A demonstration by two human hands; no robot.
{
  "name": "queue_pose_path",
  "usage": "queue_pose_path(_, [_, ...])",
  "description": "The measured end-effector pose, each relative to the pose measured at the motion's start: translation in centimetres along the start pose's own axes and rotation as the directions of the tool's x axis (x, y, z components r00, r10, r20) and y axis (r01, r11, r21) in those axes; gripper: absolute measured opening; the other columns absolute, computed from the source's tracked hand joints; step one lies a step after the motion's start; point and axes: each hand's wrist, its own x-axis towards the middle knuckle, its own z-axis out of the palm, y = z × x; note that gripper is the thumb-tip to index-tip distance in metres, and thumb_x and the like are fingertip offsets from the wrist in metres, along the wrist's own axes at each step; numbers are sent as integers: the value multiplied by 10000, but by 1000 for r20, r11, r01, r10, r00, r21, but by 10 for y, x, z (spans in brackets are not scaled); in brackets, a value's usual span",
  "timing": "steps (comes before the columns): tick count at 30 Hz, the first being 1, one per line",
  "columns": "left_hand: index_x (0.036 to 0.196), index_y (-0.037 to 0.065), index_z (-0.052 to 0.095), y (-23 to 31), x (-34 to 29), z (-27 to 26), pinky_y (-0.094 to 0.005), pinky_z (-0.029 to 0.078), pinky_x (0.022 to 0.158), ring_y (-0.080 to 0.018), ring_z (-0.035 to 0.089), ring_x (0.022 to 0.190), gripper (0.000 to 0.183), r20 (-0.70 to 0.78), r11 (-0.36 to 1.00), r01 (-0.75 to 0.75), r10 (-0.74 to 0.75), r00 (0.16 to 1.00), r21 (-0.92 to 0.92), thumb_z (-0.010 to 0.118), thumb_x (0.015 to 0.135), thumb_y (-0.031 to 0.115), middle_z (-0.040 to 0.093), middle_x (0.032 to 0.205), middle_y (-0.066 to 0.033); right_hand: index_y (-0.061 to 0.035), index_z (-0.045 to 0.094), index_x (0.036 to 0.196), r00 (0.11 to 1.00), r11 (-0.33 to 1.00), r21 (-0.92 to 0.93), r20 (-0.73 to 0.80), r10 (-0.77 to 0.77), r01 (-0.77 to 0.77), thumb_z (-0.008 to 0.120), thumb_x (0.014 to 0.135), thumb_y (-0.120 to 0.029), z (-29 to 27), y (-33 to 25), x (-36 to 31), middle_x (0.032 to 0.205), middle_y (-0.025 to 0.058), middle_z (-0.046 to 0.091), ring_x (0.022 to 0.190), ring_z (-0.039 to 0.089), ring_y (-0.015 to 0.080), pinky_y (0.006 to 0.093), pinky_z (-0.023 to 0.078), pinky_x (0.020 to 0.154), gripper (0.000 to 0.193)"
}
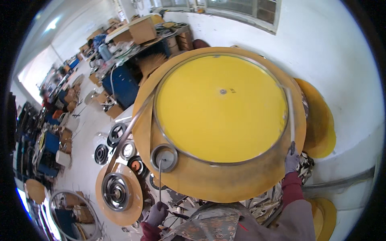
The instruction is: The person wraps thin metal strips around a circular template, then assembles metal components on a workbench by hand.
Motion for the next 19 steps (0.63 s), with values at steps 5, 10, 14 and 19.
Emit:
queue_pose_path(5, [912, -50, 588, -19, 7, 2, -379, 505, 671, -290, 656, 707, 161, -3, 987, -28, 29, 1000, 158, 498, 834, 58, 657, 764, -178, -112, 475, 1375, 993, 923, -384, 106, 59, -14, 496, 923, -129, -5, 2, 0, 1299, 174, 562, 1128, 588, 311, 353, 461, 944, 453])
queue_pose_path(10, [918, -45, 594, -27, 14, 4, -395, 507, 697, -309, 664, 737, 176, -18, 986, -40, 43, 999, 161, 507, 827, 78, 669, 799, -185, -128, 484, 1367, 995, 994, -73, -63, -81, 76, 504, 921, -177, -9, 21, 9, 1233, 184, 602, 1084, 604, 337, 402, 472, 928, 449])
queue_pose_path(14, [857, -32, 566, -20, 3, -4, -343, 506, 633, -236, 663, 702, 128, -24, 995, 49, -47, 999, 93, 481, 818, 55, 661, 765, -171, -110, 495, 1354, 991, 876, -472, 36, 128, -96, 507, 919, -171, -3, 8, 10, 1205, 188, 615, 1077, 607, 345, 379, 481, 913, 440])
queue_pose_path(19, [861, -25, 570, -37, -6, -3, -326, 499, 618, -230, 660, 680, 128, -38, 998, 64, -63, 997, 24, 471, 822, 47, 661, 749, -157, -113, 482, 1370, 992, 994, -11, -61, -108, 108, 515, 930, -122, 12, 18, 25, 1314, 174, 553, 1180, 569, 271, 362, 450, 975, 441])
